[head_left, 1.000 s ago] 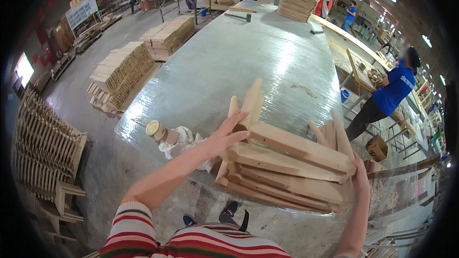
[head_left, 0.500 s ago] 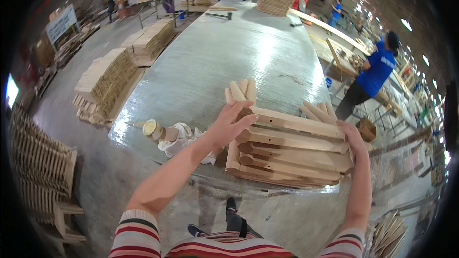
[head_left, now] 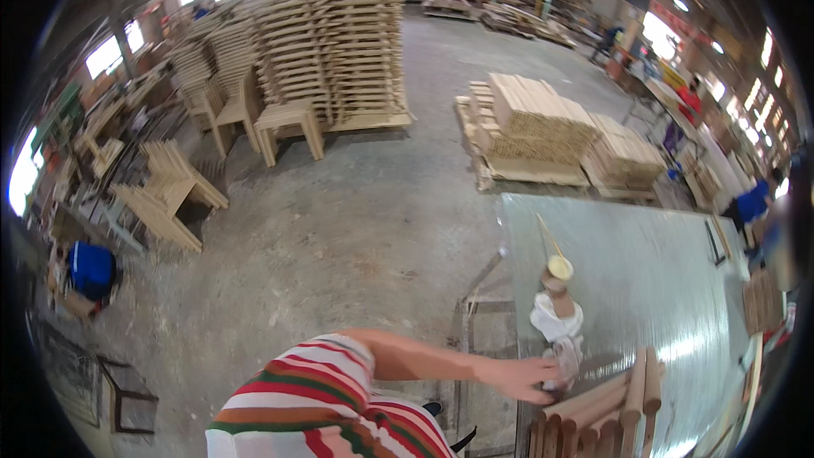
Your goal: The person picks up wooden chair frames and slats from the floor and stacks them onto a metal table. They also handle curved wooden backrest pieces, moving them from a plastic-wrapped stack to the table. The task involves repetitive lifting and stacking of furniture components in a workshop environment.
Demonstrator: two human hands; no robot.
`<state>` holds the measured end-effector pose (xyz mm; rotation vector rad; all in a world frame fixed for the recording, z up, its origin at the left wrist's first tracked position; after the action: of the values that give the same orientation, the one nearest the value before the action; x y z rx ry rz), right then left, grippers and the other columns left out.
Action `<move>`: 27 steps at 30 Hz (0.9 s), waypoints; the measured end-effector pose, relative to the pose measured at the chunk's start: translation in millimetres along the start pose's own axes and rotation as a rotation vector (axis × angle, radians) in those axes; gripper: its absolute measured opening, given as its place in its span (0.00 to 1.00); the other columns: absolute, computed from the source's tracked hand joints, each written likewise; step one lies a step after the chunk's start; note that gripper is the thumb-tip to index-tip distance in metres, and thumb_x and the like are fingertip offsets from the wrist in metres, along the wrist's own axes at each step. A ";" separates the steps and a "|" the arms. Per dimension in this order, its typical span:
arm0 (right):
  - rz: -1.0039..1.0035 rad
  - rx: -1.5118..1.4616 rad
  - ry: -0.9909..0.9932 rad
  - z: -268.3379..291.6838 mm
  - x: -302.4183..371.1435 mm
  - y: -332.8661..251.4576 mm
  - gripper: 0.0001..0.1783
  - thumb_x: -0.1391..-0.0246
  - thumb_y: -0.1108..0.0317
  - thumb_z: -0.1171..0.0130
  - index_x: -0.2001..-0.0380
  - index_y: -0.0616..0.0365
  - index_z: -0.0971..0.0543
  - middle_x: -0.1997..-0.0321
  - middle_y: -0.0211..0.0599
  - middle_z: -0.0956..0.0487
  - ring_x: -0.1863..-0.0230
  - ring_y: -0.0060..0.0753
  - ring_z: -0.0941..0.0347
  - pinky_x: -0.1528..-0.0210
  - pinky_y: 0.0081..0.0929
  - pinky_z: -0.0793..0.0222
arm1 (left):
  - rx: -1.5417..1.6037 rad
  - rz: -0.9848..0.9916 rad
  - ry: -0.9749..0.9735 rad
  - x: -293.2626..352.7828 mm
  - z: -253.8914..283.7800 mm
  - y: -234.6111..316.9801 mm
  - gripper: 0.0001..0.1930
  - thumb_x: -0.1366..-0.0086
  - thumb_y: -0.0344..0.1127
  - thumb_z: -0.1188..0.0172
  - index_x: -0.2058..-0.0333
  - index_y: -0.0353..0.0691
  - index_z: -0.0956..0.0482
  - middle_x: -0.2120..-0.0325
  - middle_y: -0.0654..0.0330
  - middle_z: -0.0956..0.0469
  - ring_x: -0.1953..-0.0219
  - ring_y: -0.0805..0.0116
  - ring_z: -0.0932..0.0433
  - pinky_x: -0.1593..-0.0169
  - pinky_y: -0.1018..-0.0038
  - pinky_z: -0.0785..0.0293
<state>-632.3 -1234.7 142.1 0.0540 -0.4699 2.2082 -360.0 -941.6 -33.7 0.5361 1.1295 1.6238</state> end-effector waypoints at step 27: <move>0.252 0.539 -1.305 -793.8 135.8 -520.1 0.20 0.53 0.51 0.46 0.59 0.49 0.25 0.65 0.35 0.23 0.64 0.34 0.26 0.65 0.41 0.31 | 0.884 1.027 1.123 783.3 230.1 -201.5 0.29 0.40 0.55 0.51 0.45 0.44 0.38 0.52 0.61 0.33 0.52 0.70 0.32 0.52 0.67 0.35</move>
<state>-223.7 -561.3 -404.4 1.8568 -0.5362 2.2115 -360.9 -129.1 -250.1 0.8685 2.7995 2.3135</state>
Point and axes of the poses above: each hand's wrist, its own x-axis away from the middle knuckle, its own z-axis out of the back of the hand, y = z × x, the point moved 3 cm from there along -x, towards the middle knuckle
